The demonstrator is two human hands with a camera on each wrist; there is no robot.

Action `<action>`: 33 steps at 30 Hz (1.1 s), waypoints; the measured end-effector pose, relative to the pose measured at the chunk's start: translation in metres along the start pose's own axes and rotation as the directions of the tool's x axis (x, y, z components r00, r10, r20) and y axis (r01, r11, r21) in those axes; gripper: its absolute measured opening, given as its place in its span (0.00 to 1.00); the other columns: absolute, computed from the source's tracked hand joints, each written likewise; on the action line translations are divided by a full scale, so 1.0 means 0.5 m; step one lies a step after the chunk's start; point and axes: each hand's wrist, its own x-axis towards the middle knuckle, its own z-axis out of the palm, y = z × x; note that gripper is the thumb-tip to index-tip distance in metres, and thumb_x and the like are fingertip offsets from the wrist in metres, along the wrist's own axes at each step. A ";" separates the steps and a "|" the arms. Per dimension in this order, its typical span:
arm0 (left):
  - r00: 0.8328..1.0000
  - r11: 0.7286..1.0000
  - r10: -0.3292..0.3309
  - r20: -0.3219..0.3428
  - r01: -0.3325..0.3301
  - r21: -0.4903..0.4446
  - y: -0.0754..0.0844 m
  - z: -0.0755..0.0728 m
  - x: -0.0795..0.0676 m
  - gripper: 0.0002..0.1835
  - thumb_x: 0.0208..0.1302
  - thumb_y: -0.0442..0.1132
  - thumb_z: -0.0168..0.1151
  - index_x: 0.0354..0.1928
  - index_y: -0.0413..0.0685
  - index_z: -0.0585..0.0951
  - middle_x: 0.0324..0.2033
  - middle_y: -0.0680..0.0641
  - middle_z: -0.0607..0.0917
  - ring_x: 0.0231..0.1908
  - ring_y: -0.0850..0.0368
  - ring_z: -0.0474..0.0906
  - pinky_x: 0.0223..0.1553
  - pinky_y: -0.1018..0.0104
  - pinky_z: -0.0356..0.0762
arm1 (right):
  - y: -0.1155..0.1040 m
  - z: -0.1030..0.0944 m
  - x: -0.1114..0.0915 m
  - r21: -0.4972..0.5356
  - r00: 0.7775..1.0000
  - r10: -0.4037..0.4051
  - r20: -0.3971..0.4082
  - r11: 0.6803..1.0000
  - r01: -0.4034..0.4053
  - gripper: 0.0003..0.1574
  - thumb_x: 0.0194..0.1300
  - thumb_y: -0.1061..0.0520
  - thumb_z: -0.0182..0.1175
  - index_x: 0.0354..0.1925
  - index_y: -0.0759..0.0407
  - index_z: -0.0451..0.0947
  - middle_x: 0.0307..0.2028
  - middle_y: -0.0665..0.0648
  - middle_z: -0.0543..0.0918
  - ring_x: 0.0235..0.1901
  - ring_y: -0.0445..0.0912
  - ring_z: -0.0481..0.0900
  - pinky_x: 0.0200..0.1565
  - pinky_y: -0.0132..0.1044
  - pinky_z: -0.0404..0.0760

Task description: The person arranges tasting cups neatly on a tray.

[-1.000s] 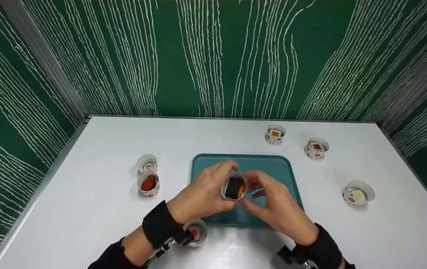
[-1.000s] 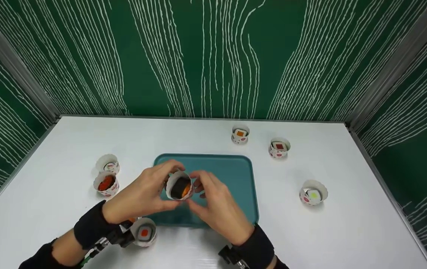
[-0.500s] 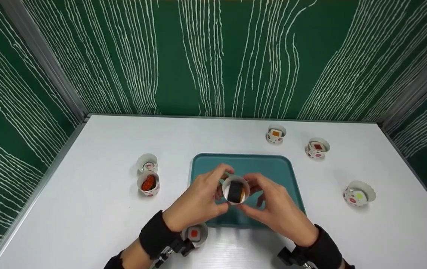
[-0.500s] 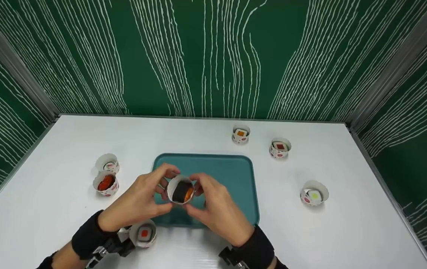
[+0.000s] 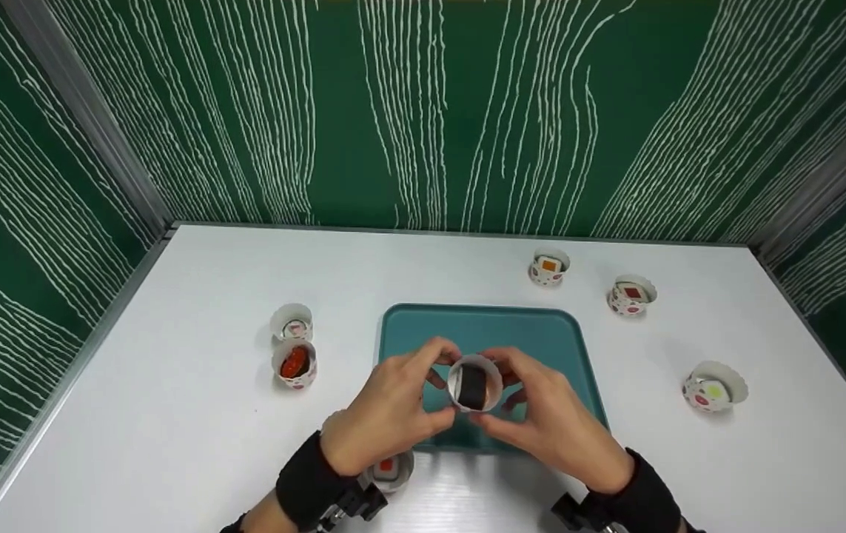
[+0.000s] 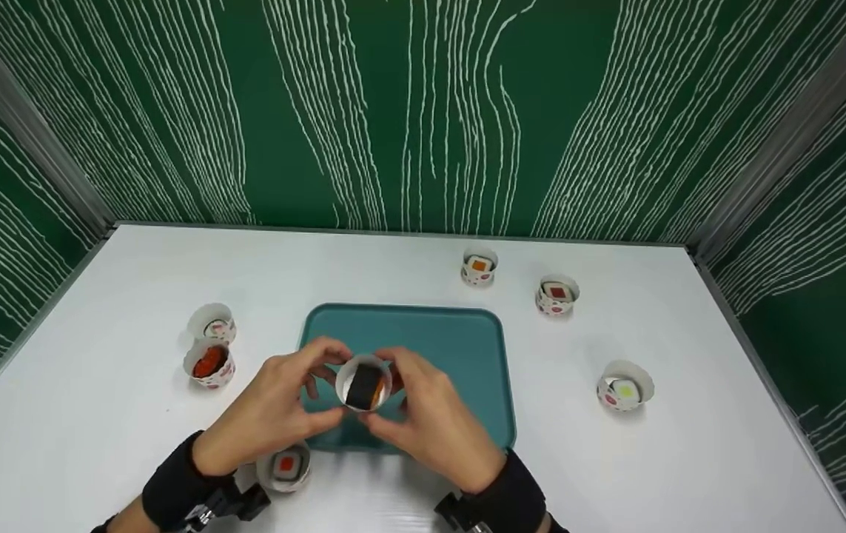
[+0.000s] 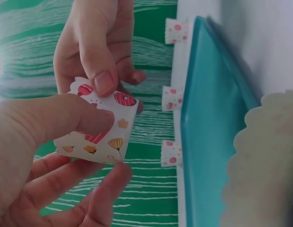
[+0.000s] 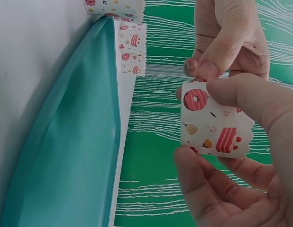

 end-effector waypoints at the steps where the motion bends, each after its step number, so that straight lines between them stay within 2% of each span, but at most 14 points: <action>1: 1.000 1.000 0.006 -0.004 -0.006 0.007 -0.001 0.002 -0.001 0.27 0.66 0.31 0.74 0.63 0.46 0.74 0.57 0.44 0.87 0.48 0.51 0.89 0.51 0.64 0.87 | 0.000 0.000 0.000 0.003 1.000 -0.001 0.005 1.000 0.001 0.41 0.69 0.42 0.74 0.73 0.45 0.69 0.54 0.41 0.83 0.53 0.38 0.84 0.48 0.34 0.87; 9: 1.000 0.999 0.018 -0.021 -0.018 0.033 -0.003 0.013 -0.004 0.24 0.65 0.31 0.74 0.61 0.45 0.76 0.55 0.45 0.86 0.48 0.50 0.88 0.50 0.67 0.85 | 0.003 0.002 0.001 0.021 0.999 -0.009 0.041 1.000 0.008 0.42 0.68 0.45 0.75 0.73 0.46 0.68 0.56 0.44 0.83 0.54 0.41 0.85 0.49 0.36 0.89; 15: 0.997 0.994 0.070 -0.045 -0.066 0.082 -0.002 0.018 -0.006 0.22 0.65 0.31 0.74 0.59 0.46 0.79 0.52 0.46 0.85 0.47 0.53 0.85 0.49 0.67 0.83 | 0.007 0.001 0.000 0.012 0.998 -0.043 0.047 0.999 0.043 0.43 0.67 0.52 0.76 0.74 0.45 0.68 0.62 0.48 0.81 0.57 0.44 0.84 0.49 0.34 0.89; 21: 0.992 0.988 0.110 -0.061 -0.103 0.115 -0.001 0.019 -0.010 0.21 0.65 0.31 0.76 0.58 0.47 0.81 0.50 0.47 0.86 0.47 0.54 0.84 0.49 0.68 0.83 | 0.010 0.004 0.001 -0.027 0.993 -0.116 0.027 0.993 0.117 0.42 0.64 0.60 0.77 0.72 0.47 0.71 0.61 0.51 0.81 0.53 0.46 0.85 0.43 0.34 0.89; 25: 0.991 0.988 0.111 -0.069 -0.103 0.113 -0.002 0.021 -0.013 0.19 0.66 0.31 0.75 0.56 0.47 0.83 0.48 0.47 0.86 0.46 0.54 0.85 0.49 0.69 0.83 | 0.009 0.006 0.001 -0.053 0.993 -0.108 0.041 0.992 0.110 0.40 0.64 0.60 0.77 0.69 0.43 0.73 0.60 0.49 0.81 0.51 0.42 0.83 0.45 0.36 0.88; 33: 0.990 0.988 0.125 -0.071 -0.118 0.102 -0.004 0.027 -0.017 0.11 0.69 0.32 0.73 0.50 0.47 0.84 0.43 0.47 0.86 0.44 0.52 0.85 0.48 0.69 0.82 | 0.007 0.008 0.001 -0.094 0.993 -0.100 0.055 0.990 0.104 0.37 0.64 0.62 0.76 0.65 0.43 0.73 0.57 0.46 0.79 0.45 0.38 0.77 0.41 0.35 0.80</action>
